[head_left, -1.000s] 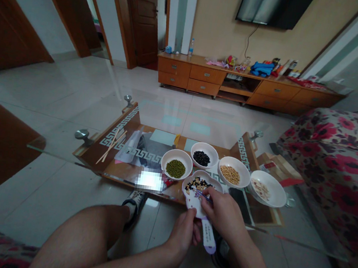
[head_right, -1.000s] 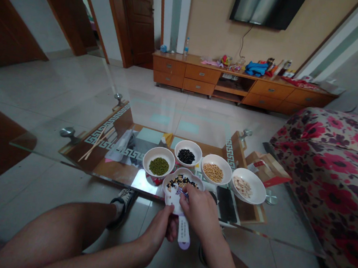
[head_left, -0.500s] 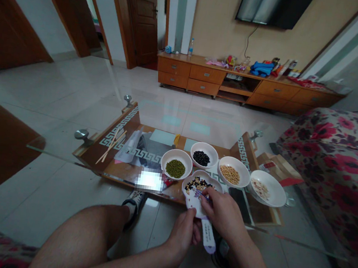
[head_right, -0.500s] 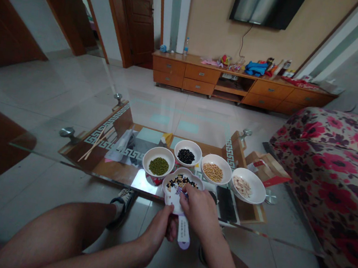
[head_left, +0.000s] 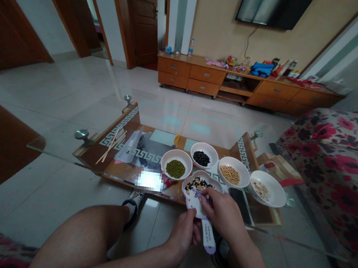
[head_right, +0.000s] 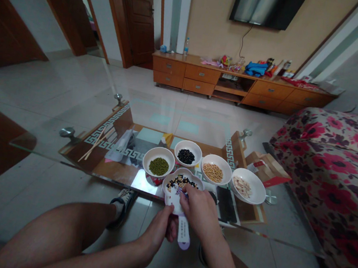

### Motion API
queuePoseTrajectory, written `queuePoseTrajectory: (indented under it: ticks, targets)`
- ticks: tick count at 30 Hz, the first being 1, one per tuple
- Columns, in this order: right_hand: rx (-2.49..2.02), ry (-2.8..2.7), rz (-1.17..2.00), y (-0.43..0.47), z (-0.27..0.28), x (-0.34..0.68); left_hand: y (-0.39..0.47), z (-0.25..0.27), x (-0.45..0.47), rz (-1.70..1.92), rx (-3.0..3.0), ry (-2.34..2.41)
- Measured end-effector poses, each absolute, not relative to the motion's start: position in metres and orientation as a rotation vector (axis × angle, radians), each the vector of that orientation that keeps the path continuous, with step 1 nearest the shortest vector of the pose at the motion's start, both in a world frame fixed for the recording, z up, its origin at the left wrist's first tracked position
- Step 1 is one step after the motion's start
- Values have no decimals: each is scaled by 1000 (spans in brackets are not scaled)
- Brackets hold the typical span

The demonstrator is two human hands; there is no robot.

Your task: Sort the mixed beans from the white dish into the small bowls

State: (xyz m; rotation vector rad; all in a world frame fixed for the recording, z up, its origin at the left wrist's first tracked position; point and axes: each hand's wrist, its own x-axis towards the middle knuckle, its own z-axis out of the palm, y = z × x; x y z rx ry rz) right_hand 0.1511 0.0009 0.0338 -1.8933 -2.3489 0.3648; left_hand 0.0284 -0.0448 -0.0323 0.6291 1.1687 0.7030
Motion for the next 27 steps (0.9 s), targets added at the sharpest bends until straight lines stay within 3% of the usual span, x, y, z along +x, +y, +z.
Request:
queuePoseTrajectory:
  ticks: [27]
  targets:
    - [-1907, -2354, 382, 2, 33, 152, -44, -36, 29, 697, 633, 1177]
